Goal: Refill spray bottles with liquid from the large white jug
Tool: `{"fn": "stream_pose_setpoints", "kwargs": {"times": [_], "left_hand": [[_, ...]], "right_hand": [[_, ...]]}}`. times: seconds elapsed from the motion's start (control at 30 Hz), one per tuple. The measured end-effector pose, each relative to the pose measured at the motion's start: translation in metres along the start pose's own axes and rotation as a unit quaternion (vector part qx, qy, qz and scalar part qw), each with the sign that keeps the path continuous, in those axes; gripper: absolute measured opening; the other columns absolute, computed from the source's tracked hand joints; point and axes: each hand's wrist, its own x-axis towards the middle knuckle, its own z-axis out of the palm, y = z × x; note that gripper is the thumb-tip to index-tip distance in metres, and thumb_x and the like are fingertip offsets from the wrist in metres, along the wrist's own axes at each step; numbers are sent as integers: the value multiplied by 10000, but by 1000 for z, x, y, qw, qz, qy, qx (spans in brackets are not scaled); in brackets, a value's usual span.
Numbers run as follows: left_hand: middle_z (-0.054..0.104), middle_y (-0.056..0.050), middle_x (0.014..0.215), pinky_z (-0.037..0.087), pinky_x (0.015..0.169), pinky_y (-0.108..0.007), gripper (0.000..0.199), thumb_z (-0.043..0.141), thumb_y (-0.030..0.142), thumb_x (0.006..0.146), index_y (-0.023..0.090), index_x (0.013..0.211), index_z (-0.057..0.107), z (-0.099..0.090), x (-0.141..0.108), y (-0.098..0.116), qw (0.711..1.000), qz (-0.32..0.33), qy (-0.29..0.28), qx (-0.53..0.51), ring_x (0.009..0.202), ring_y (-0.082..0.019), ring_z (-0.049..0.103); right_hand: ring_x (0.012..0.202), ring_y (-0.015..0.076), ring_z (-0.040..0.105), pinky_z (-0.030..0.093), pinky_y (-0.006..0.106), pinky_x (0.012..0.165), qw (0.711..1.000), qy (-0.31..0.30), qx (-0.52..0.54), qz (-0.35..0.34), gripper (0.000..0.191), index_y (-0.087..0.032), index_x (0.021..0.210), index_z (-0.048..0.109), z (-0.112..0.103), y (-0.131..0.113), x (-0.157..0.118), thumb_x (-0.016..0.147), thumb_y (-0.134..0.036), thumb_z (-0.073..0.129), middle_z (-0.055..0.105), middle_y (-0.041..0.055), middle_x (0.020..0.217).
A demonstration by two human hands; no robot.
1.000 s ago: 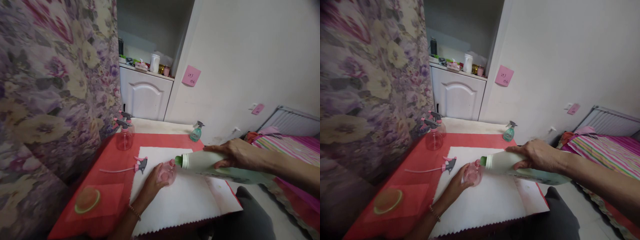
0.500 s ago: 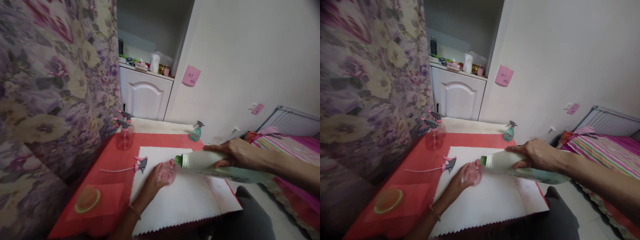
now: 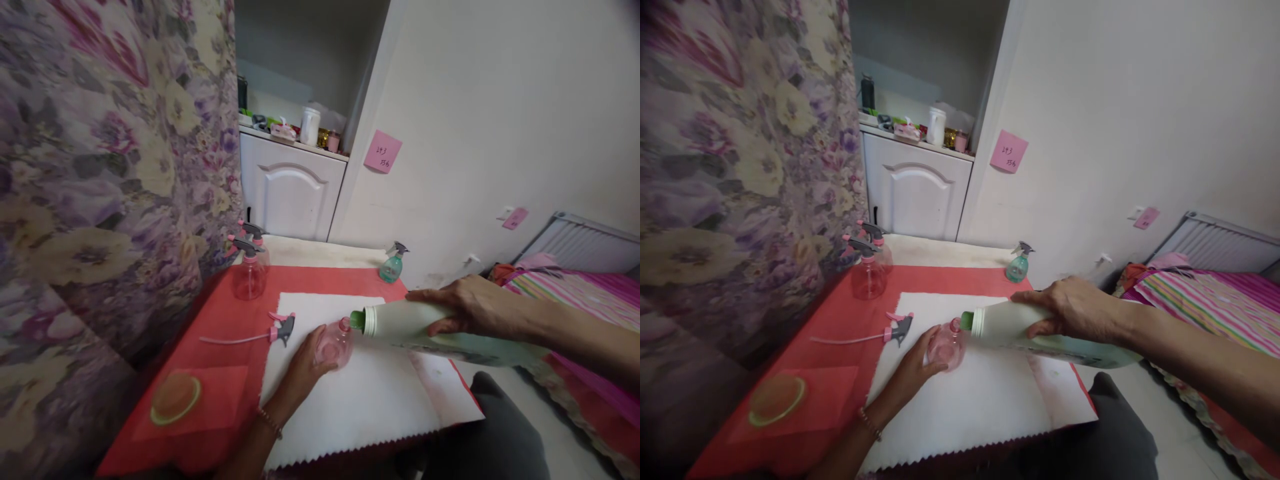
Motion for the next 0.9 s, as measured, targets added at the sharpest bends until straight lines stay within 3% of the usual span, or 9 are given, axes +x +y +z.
{"fn": "stream_pose_setpoints", "kwargs": {"times": [0.4, 0.6, 0.9], "left_hand": [[518, -72, 1416, 322, 1134, -404, 694, 693, 167, 646, 263, 1294, 467, 1, 3, -9, 1000, 7, 4, 4, 1326, -277, 448], [493, -121, 1429, 324, 1131, -421, 703, 675, 182, 662, 200, 1322, 433, 0, 4, -13, 1000, 9, -6, 0, 1326, -289, 443], [527, -121, 1392, 340, 1112, -425, 681, 693, 182, 654, 206, 1292, 459, 0, 4, -8, 1000, 13, -8, -16, 1300, -294, 469]], "right_hand": [[647, 202, 711, 453, 261, 593, 1000, -7, 11, 9, 584, -204, 1338, 538, -4, -3, -1, 909, -592, 459, 758, 85, 756], [638, 204, 708, 448, 266, 585, 1000, -4, -4, 1, 603, -195, 1358, 519, -2, -1, -1, 912, -595, 452, 763, 90, 755], [630, 195, 705, 440, 260, 575, 1000, 5, -8, -7, 594, -182, 1357, 522, 0, 0, -1, 920, -579, 453, 770, 98, 769]]}}
